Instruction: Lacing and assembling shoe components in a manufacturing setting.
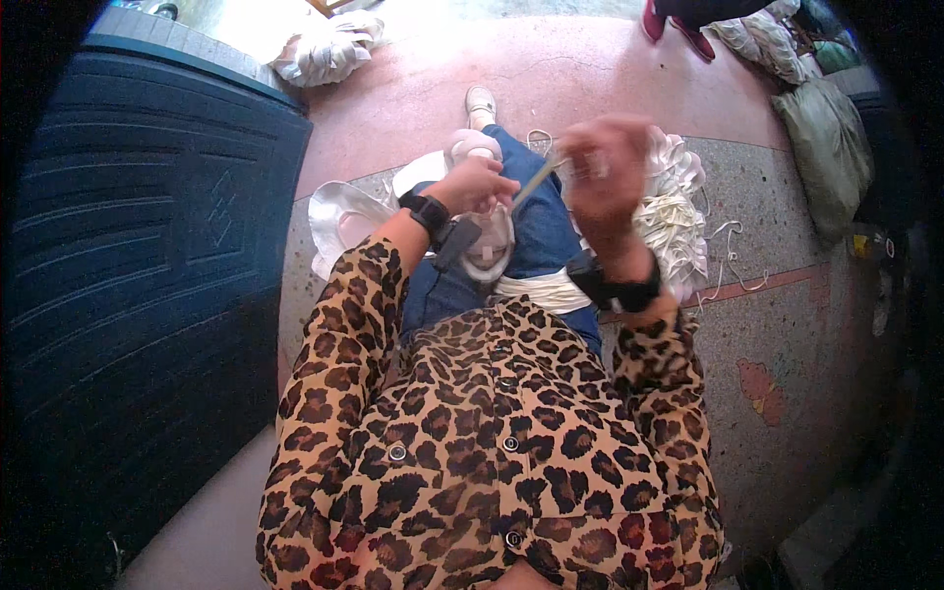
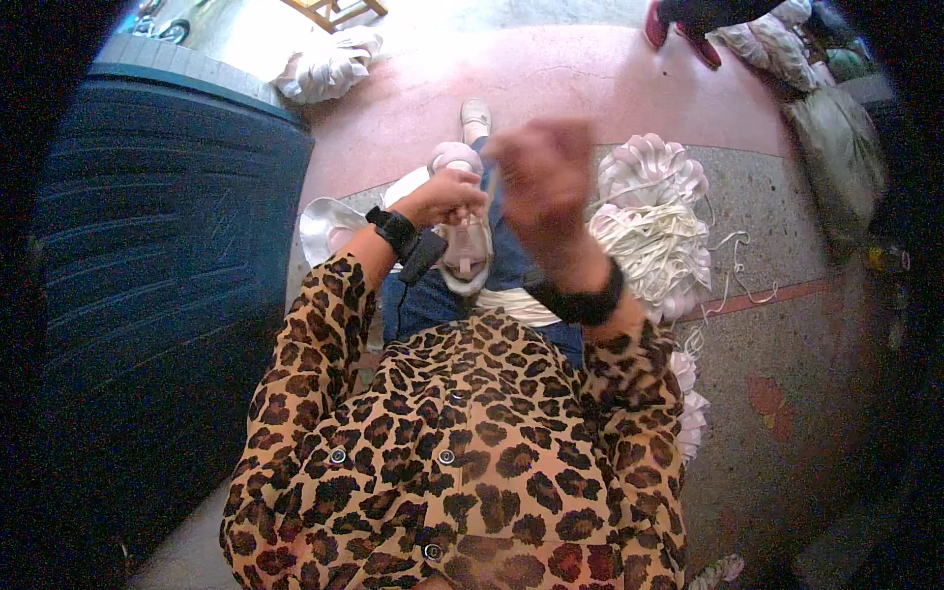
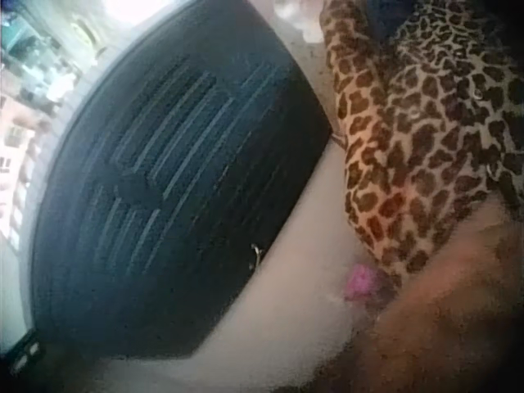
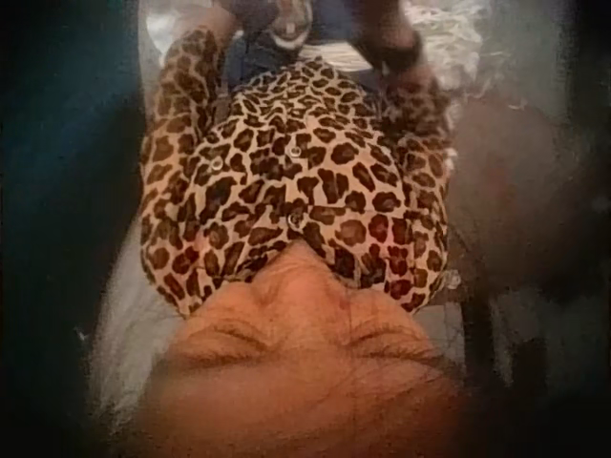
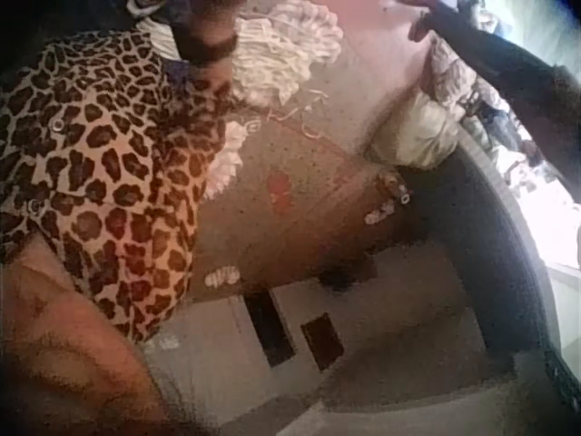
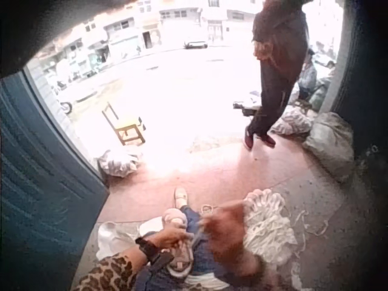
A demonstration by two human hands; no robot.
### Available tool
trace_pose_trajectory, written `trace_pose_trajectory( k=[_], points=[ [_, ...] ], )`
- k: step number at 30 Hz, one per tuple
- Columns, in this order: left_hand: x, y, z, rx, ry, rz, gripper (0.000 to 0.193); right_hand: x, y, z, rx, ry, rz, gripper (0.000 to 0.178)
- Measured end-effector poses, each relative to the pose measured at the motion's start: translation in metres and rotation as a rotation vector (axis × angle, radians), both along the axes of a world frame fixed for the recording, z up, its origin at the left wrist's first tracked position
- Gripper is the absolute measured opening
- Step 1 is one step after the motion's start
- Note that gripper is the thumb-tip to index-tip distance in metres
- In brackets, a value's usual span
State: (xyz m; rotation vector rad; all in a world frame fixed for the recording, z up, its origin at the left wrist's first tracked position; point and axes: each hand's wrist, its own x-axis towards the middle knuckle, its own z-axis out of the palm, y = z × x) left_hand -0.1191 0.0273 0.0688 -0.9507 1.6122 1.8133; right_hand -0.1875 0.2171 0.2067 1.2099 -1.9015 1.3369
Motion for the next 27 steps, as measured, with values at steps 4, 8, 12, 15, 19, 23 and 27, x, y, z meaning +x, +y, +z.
trace_pose_trajectory(
  k=[4, 8, 12, 15, 19, 23, 27],
  points=[
    [0.013, 0.004, 0.017, -0.703, 0.251, -0.483, 0.03, -0.022, 0.022, 0.05, -0.379, -0.379, -0.002, 0.013],
    [0.057, -0.016, 0.007, -0.846, 0.436, -0.559, 0.021, -0.032, 0.025, -0.018, -0.601, -1.434, 0.582, 0.024],
    [0.076, -0.021, -0.011, -0.95, 0.509, -0.586, 0.028, 0.02, -0.016, -0.117, 0.086, -2.001, 0.447, 0.014],
    [0.08, -0.026, -0.012, -0.895, 0.443, -0.537, 0.032, 0.064, -0.031, -0.19, 0.49, -1.657, 0.48, 0.017],
    [0.089, -0.038, -0.031, -0.793, 0.463, -0.403, 0.036, 0.094, -0.05, -0.2, 0.527, -1.082, 0.363, 0.025],
    [0.084, -0.039, -0.017, -0.556, 0.286, -0.216, 0.036, 0.096, -0.058, -0.194, 0.668, -0.851, 0.329, 0.024],
    [0.082, -0.036, 0.001, -0.26, 0.184, 0.037, 0.035, 0.093, -0.063, -0.201, 0.842, -0.82, 0.31, 0.022]
  ],
)
